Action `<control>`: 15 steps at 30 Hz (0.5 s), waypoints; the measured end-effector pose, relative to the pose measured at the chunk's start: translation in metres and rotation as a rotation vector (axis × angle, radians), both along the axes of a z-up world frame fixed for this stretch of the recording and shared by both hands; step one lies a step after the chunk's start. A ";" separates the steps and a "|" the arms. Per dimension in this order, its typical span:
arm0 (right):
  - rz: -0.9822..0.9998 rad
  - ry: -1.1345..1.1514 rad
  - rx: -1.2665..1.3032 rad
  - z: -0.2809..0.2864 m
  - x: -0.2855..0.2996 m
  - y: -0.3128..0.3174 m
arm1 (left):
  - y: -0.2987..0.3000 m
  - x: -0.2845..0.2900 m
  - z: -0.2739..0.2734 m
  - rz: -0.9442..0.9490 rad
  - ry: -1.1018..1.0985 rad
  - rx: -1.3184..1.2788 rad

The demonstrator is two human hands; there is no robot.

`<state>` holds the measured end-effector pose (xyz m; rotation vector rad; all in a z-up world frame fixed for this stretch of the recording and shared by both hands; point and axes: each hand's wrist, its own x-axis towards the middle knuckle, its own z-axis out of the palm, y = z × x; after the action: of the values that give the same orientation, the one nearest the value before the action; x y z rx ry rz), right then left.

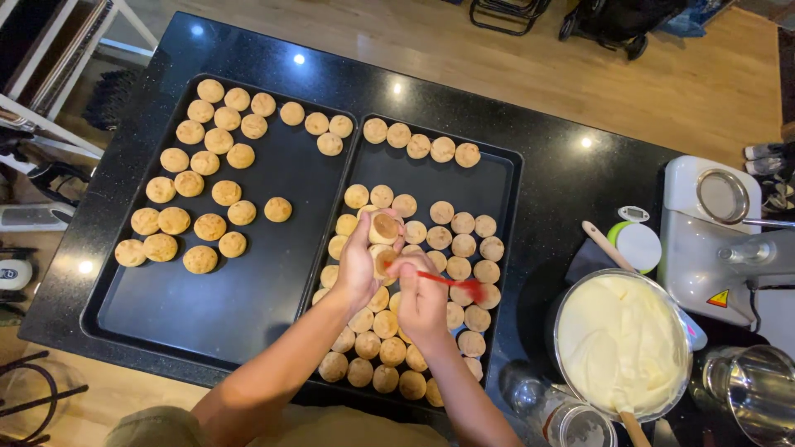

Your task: Organizing and brushing cream puffs on baking sheets in a professional kitchen.

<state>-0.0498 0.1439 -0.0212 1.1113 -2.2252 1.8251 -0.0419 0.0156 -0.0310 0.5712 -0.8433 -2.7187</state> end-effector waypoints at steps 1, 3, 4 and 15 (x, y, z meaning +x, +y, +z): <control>-0.004 -0.004 0.001 -0.013 0.003 0.002 | 0.001 0.000 0.001 -0.004 -0.004 0.001; -0.106 -0.703 -0.121 -0.039 0.009 0.007 | 0.003 -0.002 0.003 -0.006 -0.138 0.099; -0.113 -0.703 -0.120 -0.034 0.010 0.005 | 0.004 -0.003 -0.006 -0.012 -0.140 0.102; -0.171 -0.778 -0.409 -0.090 -0.014 0.009 | 0.027 -0.021 -0.060 -0.023 -0.064 -0.515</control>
<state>-0.0634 0.1533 -0.1109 0.1273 -1.9613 2.7664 -0.0634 0.0430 -0.0908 0.5323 -1.5019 -2.3635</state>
